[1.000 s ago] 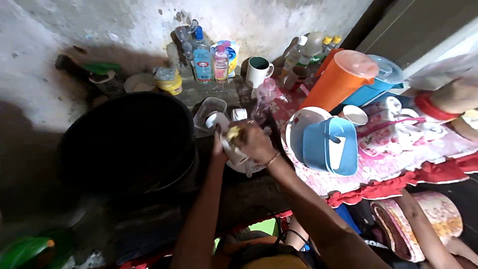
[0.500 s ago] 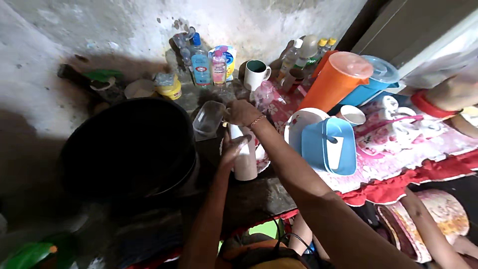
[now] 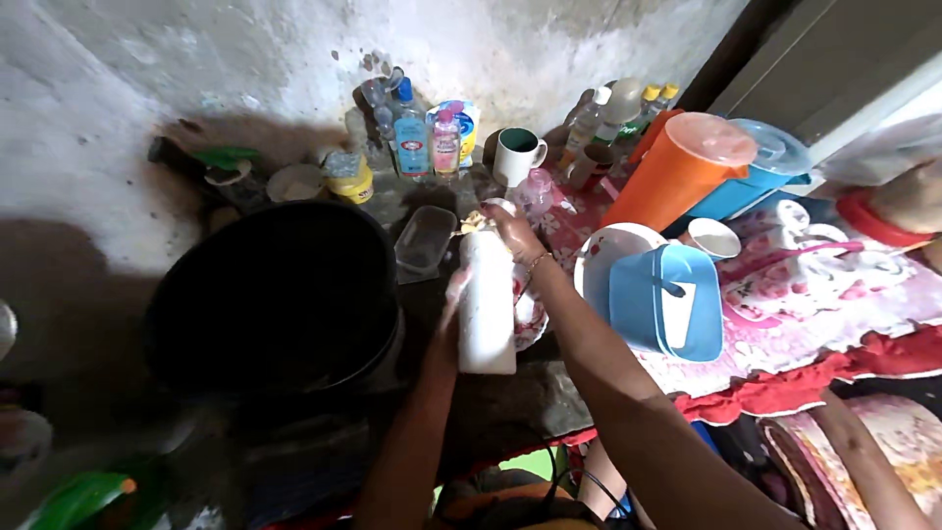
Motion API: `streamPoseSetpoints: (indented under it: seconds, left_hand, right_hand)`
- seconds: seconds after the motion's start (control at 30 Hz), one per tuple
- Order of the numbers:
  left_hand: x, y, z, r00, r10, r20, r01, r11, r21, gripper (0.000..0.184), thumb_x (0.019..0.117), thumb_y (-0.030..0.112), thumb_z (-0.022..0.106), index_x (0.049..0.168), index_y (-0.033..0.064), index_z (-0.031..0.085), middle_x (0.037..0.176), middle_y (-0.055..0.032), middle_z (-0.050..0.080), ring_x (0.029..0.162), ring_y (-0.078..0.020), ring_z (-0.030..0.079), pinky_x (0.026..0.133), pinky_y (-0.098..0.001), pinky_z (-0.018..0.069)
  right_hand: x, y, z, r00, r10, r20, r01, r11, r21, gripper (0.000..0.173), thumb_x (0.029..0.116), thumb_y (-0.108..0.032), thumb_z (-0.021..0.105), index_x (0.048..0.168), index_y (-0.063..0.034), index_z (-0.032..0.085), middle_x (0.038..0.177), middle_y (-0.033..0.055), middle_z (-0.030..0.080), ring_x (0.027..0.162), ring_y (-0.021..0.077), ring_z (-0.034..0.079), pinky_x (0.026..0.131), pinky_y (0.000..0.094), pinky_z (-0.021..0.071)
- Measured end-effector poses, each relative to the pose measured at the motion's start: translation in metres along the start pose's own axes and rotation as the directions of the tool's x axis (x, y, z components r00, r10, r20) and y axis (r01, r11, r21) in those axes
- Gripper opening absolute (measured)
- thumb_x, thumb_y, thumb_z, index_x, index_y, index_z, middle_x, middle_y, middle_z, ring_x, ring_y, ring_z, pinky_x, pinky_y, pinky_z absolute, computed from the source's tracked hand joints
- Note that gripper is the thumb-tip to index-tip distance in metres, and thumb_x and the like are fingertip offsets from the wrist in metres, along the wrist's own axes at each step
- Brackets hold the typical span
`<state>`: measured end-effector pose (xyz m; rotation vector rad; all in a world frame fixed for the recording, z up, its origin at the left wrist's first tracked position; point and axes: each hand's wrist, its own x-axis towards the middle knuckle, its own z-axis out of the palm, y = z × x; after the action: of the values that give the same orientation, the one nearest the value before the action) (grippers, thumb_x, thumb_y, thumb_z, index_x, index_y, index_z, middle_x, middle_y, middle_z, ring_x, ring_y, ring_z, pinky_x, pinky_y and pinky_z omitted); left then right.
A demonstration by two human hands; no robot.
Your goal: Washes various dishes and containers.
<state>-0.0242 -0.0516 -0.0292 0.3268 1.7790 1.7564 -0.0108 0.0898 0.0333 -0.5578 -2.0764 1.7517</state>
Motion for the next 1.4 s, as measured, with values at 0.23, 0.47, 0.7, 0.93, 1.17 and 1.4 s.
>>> streamPoseSetpoints:
  seconds: [0.23, 0.47, 0.7, 0.93, 1.17, 1.4]
  left_hand:
    - [-0.018, 0.021, 0.012, 0.991, 0.135, 0.005, -0.134, 0.971, 0.196, 0.106, 0.0704, 0.009, 0.091, 0.156, -0.0015, 0.028, 0.138, -0.0253, 0.056, 0.126, -0.0289, 0.058, 0.108, -0.0436, 0.0485]
    - [-0.014, 0.044, -0.001, 0.962, 0.258, -0.093, -0.193, 0.878, 0.437, 0.11, 0.0685, 0.013, 0.095, 0.156, 0.0005, 0.03, 0.139, -0.029, 0.056, 0.129, -0.0401, 0.056, 0.109, -0.0566, 0.0437]
    - [-0.014, 0.041, 0.001, 0.915, 0.396, 0.08, -0.321, 0.592, 0.74, 0.095, 0.0712, 0.023, 0.093, 0.151, 0.0023, 0.045, 0.137, -0.0281, 0.059, 0.125, -0.0459, 0.059, 0.102, -0.0644, 0.0469]
    - [0.008, 0.044, -0.018, 0.903, 0.347, 0.255, -0.423, 0.611, 0.669, 0.099, 0.0697, 0.019, 0.094, 0.153, 0.0077, 0.042, 0.136, -0.0247, 0.061, 0.124, -0.0433, 0.059, 0.101, -0.0653, 0.047]
    - [0.017, 0.035, -0.025, 0.851, 0.221, 0.476, -0.385, 0.88, 0.279, 0.09, 0.0648, 0.004, 0.09, 0.144, -0.0029, 0.047, 0.127, -0.0219, 0.064, 0.117, -0.0264, 0.064, 0.104, -0.044, 0.0509]
    - [0.008, 0.032, -0.013, 0.92, 0.263, 0.291, -0.376, 0.805, 0.459, 0.107, 0.0694, 0.012, 0.094, 0.157, 0.0012, 0.032, 0.141, -0.0243, 0.056, 0.132, -0.0326, 0.056, 0.113, -0.0486, 0.0437]
  right_hand:
    - [0.005, -0.042, -0.004, 0.998, -0.006, 0.068, 0.039, 0.863, -0.504, 0.035, 0.1051, -0.021, 0.054, 0.13, 0.0033, 0.059, 0.115, 0.0263, 0.067, 0.108, 0.0391, 0.065, 0.095, 0.0586, 0.0498]
    - [-0.023, -0.049, -0.013, 0.887, -0.402, 0.225, 0.453, 0.669, -0.59, 0.037, 0.0946, -0.031, 0.073, 0.107, 0.0036, 0.074, 0.11, 0.0239, 0.069, 0.099, 0.0365, 0.068, 0.089, 0.0527, 0.0542]
    - [-0.027, -0.082, -0.04, 0.728, 0.383, 0.568, 0.275, 0.596, -0.754, 0.03, 0.0898, -0.012, 0.079, 0.111, 0.0057, 0.066, 0.1, 0.0196, 0.065, 0.091, 0.0288, 0.061, 0.086, 0.0494, 0.0484]
    - [-0.026, -0.032, -0.044, 0.864, 0.141, 0.483, 0.051, 0.93, -0.364, 0.039, 0.081, -0.002, 0.082, 0.117, 0.0006, 0.068, 0.1, 0.0092, 0.072, 0.088, 0.011, 0.068, 0.084, 0.032, 0.0576]
    - [-0.036, -0.034, -0.042, 0.94, 0.071, 0.333, 0.103, 0.873, -0.477, 0.035, 0.1008, -0.03, 0.066, 0.103, 0.0046, 0.07, 0.088, 0.0126, 0.065, 0.081, 0.0186, 0.058, 0.08, 0.0428, 0.0491]
    - [-0.034, -0.054, -0.078, 0.833, -0.008, 0.553, 0.265, 0.883, -0.387, 0.062, 0.0875, 0.005, 0.063, 0.146, -0.0009, 0.045, 0.131, 0.0189, 0.06, 0.108, 0.0224, 0.064, 0.093, 0.0399, 0.0548]
